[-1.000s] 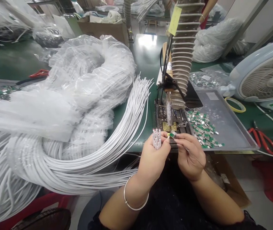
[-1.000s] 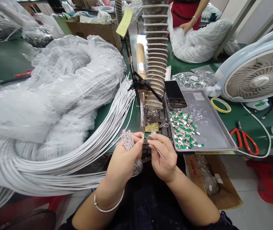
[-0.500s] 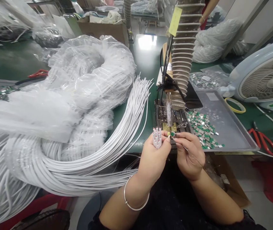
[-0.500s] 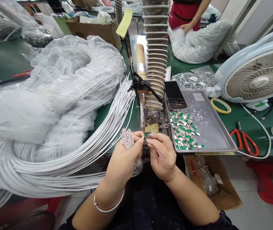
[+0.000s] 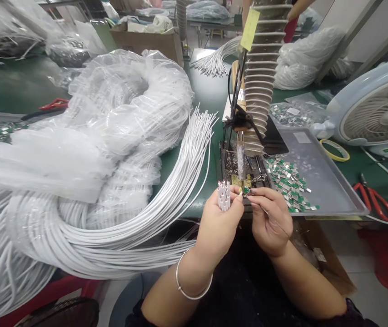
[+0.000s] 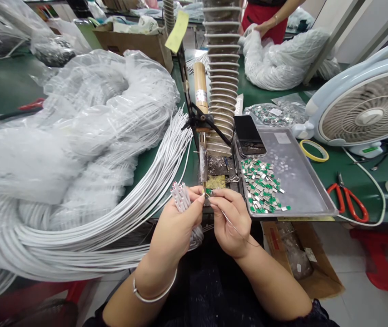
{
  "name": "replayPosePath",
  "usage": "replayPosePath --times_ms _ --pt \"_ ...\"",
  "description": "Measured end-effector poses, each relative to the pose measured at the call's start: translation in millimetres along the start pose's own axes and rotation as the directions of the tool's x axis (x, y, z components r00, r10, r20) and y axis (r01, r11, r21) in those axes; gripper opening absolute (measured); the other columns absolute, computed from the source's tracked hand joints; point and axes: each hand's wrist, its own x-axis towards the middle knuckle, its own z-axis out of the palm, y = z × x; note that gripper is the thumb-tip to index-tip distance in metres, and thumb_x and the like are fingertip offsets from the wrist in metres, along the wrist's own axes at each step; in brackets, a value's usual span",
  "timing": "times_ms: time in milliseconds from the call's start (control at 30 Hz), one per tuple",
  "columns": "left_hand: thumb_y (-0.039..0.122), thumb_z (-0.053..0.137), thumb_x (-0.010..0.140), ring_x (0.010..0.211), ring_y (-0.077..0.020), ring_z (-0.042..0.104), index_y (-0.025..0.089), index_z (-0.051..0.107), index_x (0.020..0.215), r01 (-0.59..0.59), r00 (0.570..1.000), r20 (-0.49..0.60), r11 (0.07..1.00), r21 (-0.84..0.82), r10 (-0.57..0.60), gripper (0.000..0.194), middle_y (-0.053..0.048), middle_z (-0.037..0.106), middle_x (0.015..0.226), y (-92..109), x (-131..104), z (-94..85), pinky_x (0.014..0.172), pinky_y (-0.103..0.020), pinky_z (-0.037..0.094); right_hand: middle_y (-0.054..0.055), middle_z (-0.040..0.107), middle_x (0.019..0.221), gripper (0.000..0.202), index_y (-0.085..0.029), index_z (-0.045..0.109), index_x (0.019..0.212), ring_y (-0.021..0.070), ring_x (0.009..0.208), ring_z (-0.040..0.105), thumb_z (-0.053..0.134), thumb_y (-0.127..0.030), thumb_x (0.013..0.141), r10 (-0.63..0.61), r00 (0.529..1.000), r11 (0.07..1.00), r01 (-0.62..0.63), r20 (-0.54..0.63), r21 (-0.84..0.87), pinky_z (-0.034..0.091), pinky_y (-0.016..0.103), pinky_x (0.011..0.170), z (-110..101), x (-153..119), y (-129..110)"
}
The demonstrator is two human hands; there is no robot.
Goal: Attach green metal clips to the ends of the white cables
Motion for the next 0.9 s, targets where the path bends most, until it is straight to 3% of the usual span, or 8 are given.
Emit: replayPosePath --times_ms 567,767,900 --pt "0.022 0.058 0.079 0.043 -0.0019 0.03 0.018 0.056 0.083 0.041 0.999 0.005 0.999 0.008 -0.041 0.006 0.007 0.047 0.066 -7 0 -5.5 0.044 -0.017 0.031 0.007 0.064 0.092 0.023 -0.022 0.061 0.098 0.0193 0.086 0.063 0.051 -0.007 0.083 0.028 0.999 0.997 -0.03 0.04 0.07 0.056 0.037 0.071 -1 -4 0" --pt "0.023 0.06 0.078 0.06 -0.0077 0.05 0.016 0.056 0.076 -0.01 0.999 0.036 0.997 0.081 0.007 0.008 0.001 0.058 0.077 -5 0 -10.0 0.061 -0.021 0.043 0.006 0.064 0.09 0.03 -0.022 0.059 0.105 0.016 0.08 0.063 0.046 -0.004 0.085 0.091 0.993 0.983 -0.102 0.076 0.154 0.054 0.033 0.07 -5 -7 3" --pt "0.025 0.06 0.078 0.073 -0.0121 0.054 0.016 0.055 0.071 -0.086 0.993 0.1 0.981 0.174 0.069 0.013 -0.002 0.059 0.084 -4 0 -14.8 0.069 -0.024 0.044 0.004 0.062 0.079 0.025 -0.02 0.059 0.101 0.0163 0.076 0.061 0.046 -0.007 0.086 0.17 0.976 0.975 -0.187 0.135 0.124 0.053 0.033 0.069 -8 -6 1"
